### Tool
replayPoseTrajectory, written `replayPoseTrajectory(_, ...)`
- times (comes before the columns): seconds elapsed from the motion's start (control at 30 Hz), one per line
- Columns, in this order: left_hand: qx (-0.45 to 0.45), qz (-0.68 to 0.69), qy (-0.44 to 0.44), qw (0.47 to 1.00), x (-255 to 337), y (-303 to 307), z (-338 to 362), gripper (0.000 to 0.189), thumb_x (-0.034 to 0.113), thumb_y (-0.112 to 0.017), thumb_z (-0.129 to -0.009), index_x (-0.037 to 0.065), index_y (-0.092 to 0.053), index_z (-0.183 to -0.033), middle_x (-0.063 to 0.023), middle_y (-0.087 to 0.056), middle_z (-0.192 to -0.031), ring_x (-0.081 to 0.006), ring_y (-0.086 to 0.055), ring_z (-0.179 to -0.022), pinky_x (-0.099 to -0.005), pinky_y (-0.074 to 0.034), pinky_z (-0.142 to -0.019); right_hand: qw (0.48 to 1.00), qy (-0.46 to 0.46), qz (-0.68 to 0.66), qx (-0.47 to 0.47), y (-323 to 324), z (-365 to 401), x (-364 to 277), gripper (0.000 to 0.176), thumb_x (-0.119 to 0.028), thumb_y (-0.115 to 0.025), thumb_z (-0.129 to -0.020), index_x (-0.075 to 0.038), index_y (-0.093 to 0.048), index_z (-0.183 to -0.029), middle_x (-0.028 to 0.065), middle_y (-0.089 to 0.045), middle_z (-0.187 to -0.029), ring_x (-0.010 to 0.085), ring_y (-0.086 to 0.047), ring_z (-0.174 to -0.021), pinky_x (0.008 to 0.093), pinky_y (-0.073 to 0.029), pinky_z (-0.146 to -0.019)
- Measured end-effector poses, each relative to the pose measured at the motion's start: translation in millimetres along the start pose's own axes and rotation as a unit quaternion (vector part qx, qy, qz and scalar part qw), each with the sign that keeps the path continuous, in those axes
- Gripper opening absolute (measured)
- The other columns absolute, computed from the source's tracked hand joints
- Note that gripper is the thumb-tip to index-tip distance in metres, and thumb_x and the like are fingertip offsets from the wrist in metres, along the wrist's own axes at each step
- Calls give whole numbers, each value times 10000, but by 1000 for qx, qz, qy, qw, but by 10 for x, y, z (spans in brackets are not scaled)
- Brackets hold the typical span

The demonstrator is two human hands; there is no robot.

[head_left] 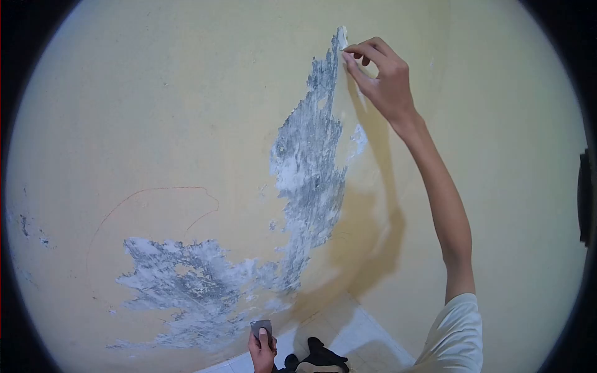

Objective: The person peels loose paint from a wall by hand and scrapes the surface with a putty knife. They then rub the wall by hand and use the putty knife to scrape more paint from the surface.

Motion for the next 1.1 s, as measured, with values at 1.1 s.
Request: replayPoseTrajectory(1.1, 15, 7, 2, 1000, 123, 3, -59, 287, 397, -457, -1031, 110, -445, -1022, -2, -445, -569, -65, -370, -397, -227, -291, -353, 990, -119, 2, -79, -158, -141, 118, 180, -122, -707, -713, 17, -673, -822, 116, -618, -738, 234, -616, -683, 340, -507, -690)
Point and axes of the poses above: each hand's wrist, its own z-axis away from the middle knuckle, its own y-axis out of the back of the hand, x = y × z, the point moved 9 cm from there along -z, towards the middle knuckle
